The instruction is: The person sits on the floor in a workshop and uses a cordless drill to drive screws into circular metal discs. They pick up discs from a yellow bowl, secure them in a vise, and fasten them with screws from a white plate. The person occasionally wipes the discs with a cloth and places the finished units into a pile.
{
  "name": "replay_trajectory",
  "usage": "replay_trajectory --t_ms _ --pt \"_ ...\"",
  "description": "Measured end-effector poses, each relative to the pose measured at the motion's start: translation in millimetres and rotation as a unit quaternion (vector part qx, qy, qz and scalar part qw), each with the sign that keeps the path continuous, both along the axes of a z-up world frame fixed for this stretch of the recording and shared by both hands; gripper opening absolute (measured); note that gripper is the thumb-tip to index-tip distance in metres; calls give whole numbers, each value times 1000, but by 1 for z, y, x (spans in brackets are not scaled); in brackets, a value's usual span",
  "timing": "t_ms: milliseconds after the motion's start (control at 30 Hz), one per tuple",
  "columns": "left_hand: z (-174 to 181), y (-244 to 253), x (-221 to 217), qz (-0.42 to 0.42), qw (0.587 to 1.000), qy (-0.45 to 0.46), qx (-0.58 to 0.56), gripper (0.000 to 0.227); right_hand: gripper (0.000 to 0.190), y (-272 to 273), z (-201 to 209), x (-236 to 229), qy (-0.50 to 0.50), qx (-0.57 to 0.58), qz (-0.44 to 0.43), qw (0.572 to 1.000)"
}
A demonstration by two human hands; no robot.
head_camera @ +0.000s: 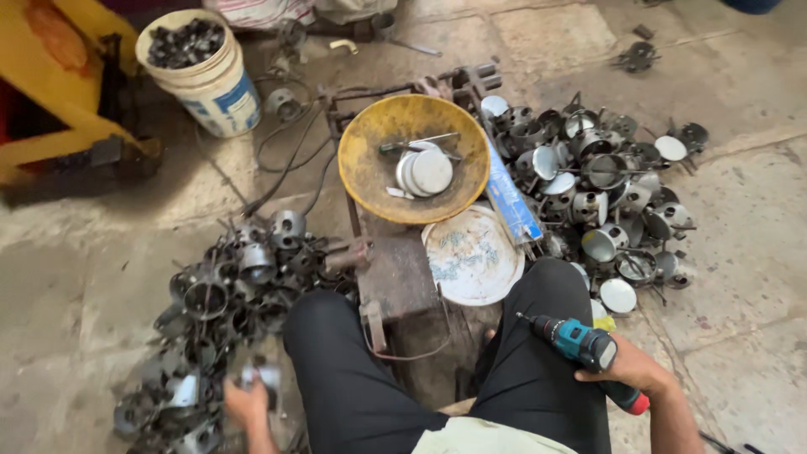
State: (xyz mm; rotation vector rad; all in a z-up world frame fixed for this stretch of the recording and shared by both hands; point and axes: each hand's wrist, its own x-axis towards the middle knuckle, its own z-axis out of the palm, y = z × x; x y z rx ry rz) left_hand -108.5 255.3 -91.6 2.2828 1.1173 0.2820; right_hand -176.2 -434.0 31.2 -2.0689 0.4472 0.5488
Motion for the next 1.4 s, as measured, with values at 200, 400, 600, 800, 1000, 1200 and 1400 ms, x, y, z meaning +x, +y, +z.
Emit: replay_trajectory --t_ms 200,400,600,800,1000,1200,1400 --pt "108 -23 43 -209 934 -246 152 28 67 -2 -3 0 -14 18 40 999" --pt "189 -134 78 -389 847 -350 92 24 64 -1 -5 -3 -52 -2 33 998" --pt "187 -212 91 -426 825 -331 -166 25 62 1 -2 -9 -46 -19 37 998" --pt "160 -238 91 -559 768 -313 15 29 64 -1 -7 -7 -46 36 32 998" --pt "134 -221 80 -631 753 -166 84 29 60 -7 -15 -10 -60 23 40 997" --pt "140 -215 88 -615 760 -209 11 36 63 1 -1 -5 -53 33 43 997" --pt "163 -280 198 -615 757 -216 43 73 77 27 25 -3 -65 -46 72 994"
